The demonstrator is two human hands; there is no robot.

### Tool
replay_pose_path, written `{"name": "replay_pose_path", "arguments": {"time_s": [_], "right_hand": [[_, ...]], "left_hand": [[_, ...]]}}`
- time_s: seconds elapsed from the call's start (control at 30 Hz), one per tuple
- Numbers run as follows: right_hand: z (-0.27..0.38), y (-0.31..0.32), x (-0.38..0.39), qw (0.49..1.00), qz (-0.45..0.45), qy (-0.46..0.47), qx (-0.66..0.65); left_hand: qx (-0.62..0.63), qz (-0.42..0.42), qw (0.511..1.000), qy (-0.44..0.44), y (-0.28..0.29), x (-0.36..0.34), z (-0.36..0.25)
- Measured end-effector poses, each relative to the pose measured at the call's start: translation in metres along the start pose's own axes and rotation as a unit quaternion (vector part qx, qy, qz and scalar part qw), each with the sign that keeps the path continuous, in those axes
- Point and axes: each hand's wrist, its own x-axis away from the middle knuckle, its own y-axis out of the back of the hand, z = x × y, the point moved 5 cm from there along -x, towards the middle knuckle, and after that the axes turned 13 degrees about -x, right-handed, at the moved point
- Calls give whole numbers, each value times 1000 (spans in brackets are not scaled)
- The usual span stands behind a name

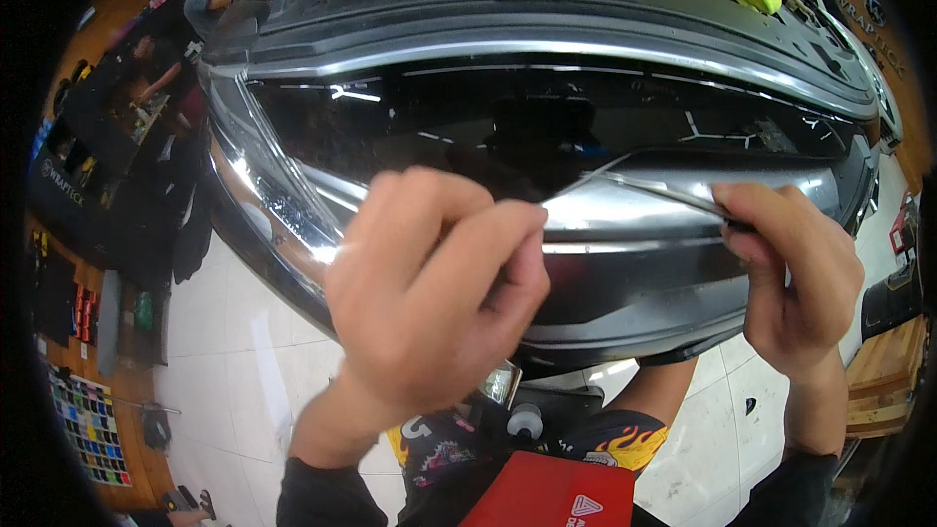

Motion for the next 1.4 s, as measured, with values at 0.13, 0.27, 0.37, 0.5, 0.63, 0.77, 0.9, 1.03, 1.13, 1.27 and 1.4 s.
{"name": "replay_pose_path", "arguments": {"time_s": [0.13, 0.27, 0.37, 0.5, 0.63, 0.77, 0.9, 1.03, 1.13, 1.27, 1.4], "right_hand": [[1, 1, -4, 999, -10, 9, 33], [-4, -5, -8, 999, -2, 45, 16], [-4, -9, -10, 998, 16, 58, 2], [-4, -6, -6, 998, 48, 26, -14], [-9, 0, -3, 999, 28, 19, -37], [-9, 4, 0, 999, 0, 6, -39], [-7, 8, 6, 999, -12, -7, -45], [-9, 11, 15, 999, -14, -7, -51], [-9, 12, 16, 998, -17, -9, -66], [-6, 4, 8, 997, -9, -18, -74], [-3, -4, 4, 997, 5, -15, -69]], "left_hand": [[8, -5, 996, 88, 1, 9, -6], [14, 3, 991, 135, 2, 10, -10], [16, 4, 989, 149, -1, 10, -16], [12, -15, 986, 167, -5, 12, -13], [17, -29, 973, 230, 0, 10, -13], [-8, 11, 962, 273, -2, 5, -11], [-33, 38, 950, 309, 0, -2, -15], [-31, 44, 946, 321, 1, -2, -19], [-27, 28, 952, 304, 1, 1, -21], [-21, 10, 956, 291, 1, 6, -21], [14, -13, 958, 285, -2, 13, -21]]}}
